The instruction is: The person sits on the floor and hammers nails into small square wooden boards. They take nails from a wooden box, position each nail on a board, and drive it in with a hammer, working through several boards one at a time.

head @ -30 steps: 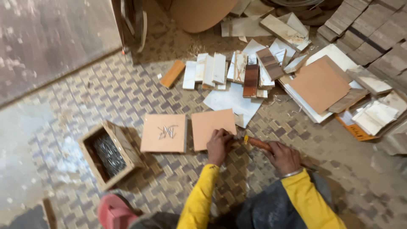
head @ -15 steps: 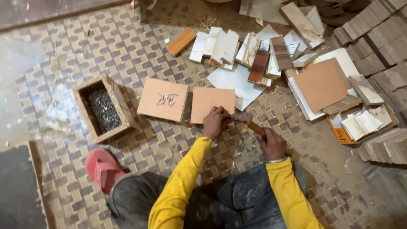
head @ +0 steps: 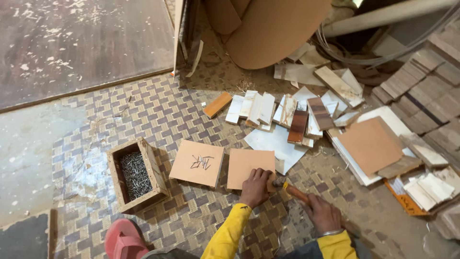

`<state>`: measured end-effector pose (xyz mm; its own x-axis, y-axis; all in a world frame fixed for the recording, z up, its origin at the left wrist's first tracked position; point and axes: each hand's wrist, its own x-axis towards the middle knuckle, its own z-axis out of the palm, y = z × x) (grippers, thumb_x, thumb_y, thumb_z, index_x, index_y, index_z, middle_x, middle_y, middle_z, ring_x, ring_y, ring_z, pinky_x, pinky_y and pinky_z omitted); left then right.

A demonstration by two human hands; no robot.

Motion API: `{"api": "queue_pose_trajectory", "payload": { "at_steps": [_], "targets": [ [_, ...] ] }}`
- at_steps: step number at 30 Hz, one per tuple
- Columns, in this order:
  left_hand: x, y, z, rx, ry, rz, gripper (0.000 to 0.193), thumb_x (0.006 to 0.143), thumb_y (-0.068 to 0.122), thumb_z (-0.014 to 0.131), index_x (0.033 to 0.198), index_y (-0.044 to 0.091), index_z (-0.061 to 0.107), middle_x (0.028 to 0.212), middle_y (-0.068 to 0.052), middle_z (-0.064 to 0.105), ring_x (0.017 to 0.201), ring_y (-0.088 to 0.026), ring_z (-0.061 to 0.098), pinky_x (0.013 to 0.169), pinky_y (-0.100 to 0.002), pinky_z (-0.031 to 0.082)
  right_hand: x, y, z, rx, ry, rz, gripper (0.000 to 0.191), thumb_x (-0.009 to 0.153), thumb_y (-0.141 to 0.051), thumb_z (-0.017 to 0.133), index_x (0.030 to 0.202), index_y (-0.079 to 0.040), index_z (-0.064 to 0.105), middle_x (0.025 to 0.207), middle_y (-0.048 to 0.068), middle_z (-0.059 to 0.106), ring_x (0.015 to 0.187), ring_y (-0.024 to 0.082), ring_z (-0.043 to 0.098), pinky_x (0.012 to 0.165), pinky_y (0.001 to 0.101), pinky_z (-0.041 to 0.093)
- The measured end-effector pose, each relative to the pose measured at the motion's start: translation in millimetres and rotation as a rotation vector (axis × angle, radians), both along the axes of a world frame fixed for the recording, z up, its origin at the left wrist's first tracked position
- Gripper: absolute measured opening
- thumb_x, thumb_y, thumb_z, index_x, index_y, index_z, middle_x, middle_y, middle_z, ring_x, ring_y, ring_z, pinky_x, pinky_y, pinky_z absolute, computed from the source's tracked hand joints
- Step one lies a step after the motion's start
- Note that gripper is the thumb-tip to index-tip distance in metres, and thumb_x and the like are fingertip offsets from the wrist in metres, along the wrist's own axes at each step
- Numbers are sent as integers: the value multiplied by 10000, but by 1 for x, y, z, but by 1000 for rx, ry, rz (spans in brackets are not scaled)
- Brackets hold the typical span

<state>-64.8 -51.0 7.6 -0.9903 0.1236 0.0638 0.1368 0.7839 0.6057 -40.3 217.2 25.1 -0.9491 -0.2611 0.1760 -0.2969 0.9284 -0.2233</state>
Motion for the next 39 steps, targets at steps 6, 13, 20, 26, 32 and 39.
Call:
{"api": "queue_pose_trajectory", "payload": {
  "at_steps": [6,13,20,26,32,39],
  "targets": [
    [3,3,16,17,-1,-10,634,744,119,748,1346,148,549,1227,-76,549,1228,-315,510,874,-478,536,8,-1,14,-208,186,-23,287,891,-372,720,1044,-139,652,850,101,722,710,326,696,593,446,551],
    [4,2,19,20,35,2,652,755,204,815,1343,141,541,1210,-75,550,1211,-317,518,853,-477,541,7,-10,19,-70,120,34,304,802,-342,741,1024,-139,688,803,76,743,667,304,714,566,432,558],
    [-1,3,13,-33,19,-26,698,722,113,768,1378,146,531,1250,-81,551,1228,-321,512,890,-450,550,5,-7,18,-173,162,25,297,842,-391,766,962,-142,659,795,86,720,687,309,702,598,427,558],
    [1,3,14,-60,29,-26,675,758,126,757,1386,136,511,1252,-104,536,1252,-335,487,881,-480,537,5,-11,24,-175,239,37,276,812,-332,758,959,-122,656,787,99,715,665,330,699,552,438,540],
    [0,2,18,-65,-74,-21,703,750,142,753,1402,146,489,1261,-96,526,1248,-334,480,892,-479,534,1,-8,16,6,60,147,273,847,-390,758,940,-150,669,723,82,705,573,269,690,483,413,547],
    [2,0,8,-49,51,-25,680,751,127,741,1392,129,517,1274,-94,546,1269,-327,498,908,-461,548,-2,-3,2,-238,250,60,340,911,-446,659,999,-118,640,749,89,693,613,286,687,543,422,549]
  ]
}}
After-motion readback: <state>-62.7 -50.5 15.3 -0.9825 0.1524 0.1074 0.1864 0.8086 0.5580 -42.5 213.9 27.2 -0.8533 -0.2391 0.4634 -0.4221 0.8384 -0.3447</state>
